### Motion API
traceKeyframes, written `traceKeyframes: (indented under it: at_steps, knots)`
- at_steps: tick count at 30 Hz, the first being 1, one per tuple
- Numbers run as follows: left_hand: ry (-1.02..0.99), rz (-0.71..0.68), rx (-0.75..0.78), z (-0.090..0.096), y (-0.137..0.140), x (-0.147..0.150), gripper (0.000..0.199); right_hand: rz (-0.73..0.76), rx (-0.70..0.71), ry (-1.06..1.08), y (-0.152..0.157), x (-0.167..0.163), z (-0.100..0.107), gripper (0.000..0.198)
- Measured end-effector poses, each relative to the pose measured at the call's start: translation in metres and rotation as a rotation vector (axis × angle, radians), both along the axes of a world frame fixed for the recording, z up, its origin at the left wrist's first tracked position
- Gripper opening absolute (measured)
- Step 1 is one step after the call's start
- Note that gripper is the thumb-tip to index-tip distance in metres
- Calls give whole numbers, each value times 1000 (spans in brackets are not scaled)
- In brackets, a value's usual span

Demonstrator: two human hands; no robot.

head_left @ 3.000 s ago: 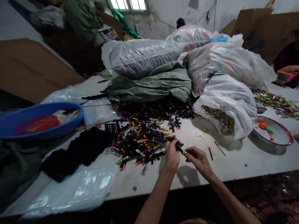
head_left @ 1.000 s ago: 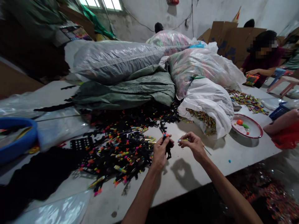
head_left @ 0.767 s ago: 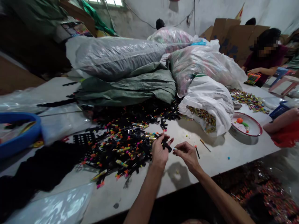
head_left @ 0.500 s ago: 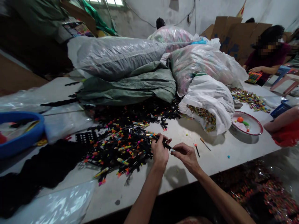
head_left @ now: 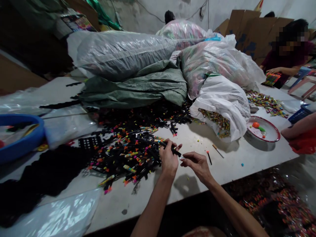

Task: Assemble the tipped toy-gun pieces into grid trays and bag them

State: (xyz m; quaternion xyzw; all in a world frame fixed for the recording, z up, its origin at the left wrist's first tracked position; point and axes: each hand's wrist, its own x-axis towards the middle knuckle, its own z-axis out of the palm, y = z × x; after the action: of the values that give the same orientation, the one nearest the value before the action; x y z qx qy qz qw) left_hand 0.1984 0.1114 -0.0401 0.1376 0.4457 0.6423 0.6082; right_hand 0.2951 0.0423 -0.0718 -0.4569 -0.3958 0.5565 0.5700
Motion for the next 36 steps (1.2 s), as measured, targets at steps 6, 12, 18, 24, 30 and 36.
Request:
traceKeyframes:
  at_steps: [6,12,18,24,30,36]
  knots:
    - [-33,-11,-9,-4,0,-1,30,-67,111,-84,0,-2,5,16]
    - [-18,3,53,-7,-1,-5,30,-74,50,-33,1,-10,3,19]
    - [18,53,59,-8,1,-12,29,-145,68,-68,8,-23,-6,16]
    - [-86,18,30,-12,9,-29,34,-87,388,-622,11,-35,-26,26]
    - [-70,34,49,-14,23,-37,31,-24,459,-690,32,-33,-24,30]
    - [-9,48,50,-12,27,-36,30,172,419,-582,42,-28,-14,32]
